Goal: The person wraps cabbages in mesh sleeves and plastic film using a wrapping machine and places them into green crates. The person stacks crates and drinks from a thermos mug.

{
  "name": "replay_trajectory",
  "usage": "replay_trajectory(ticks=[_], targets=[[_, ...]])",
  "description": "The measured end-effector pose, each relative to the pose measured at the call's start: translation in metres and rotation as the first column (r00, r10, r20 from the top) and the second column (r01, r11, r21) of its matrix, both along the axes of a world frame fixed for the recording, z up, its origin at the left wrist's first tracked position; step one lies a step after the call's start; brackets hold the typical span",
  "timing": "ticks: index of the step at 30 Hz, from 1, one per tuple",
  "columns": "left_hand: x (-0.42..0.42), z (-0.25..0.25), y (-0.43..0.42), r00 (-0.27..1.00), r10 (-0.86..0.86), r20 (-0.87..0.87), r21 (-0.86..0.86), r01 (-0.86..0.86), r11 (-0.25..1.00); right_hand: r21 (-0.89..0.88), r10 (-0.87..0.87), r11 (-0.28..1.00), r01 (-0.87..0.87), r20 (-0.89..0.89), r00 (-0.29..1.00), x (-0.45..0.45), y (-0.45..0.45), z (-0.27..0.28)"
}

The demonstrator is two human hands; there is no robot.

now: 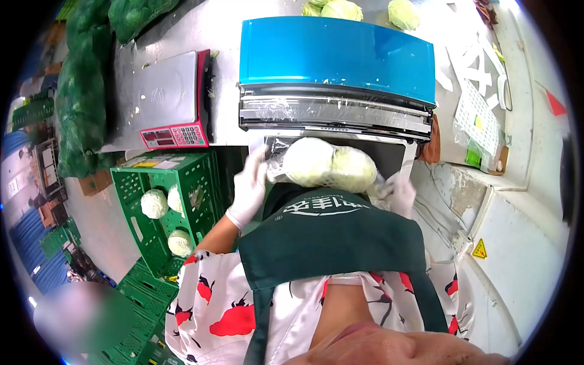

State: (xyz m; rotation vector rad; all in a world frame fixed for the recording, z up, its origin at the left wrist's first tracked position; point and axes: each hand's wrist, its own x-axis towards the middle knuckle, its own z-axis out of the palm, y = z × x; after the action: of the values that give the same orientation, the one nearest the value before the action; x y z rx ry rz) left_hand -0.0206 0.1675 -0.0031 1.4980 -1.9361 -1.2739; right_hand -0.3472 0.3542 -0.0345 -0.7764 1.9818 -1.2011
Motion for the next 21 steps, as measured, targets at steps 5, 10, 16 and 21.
replay_trajectory(ticks=[5, 10, 16, 21], targets=[[0.045, -0.059, 0.035, 0.969, 0.211, -0.125, 0.690, -0.068, 0.720, 0.365, 0.166, 0.910, -0.197, 0.115, 0.979, -0.014, 0.017, -0.030], [0.003, -0.095, 0.072, 0.939, 0.274, -0.209, 0.895, 0.070, 0.441, 0.320, 0.200, 0.912, -0.256, 0.197, 0.960, 0.048, 0.065, -0.148], [0.006, -0.076, 0.041, 0.806, 0.274, -0.525, 0.622, 0.144, 0.769, 0.095, -0.005, 0.969, -0.228, 0.930, 0.366, 0.075, -0.042, -0.055], [-0.037, -0.027, -0.015, 0.212, 0.390, -0.896, 0.441, 0.526, 0.727, -0.053, 0.083, 0.963, -0.265, 0.991, 0.101, 0.089, -0.100, 0.037]])
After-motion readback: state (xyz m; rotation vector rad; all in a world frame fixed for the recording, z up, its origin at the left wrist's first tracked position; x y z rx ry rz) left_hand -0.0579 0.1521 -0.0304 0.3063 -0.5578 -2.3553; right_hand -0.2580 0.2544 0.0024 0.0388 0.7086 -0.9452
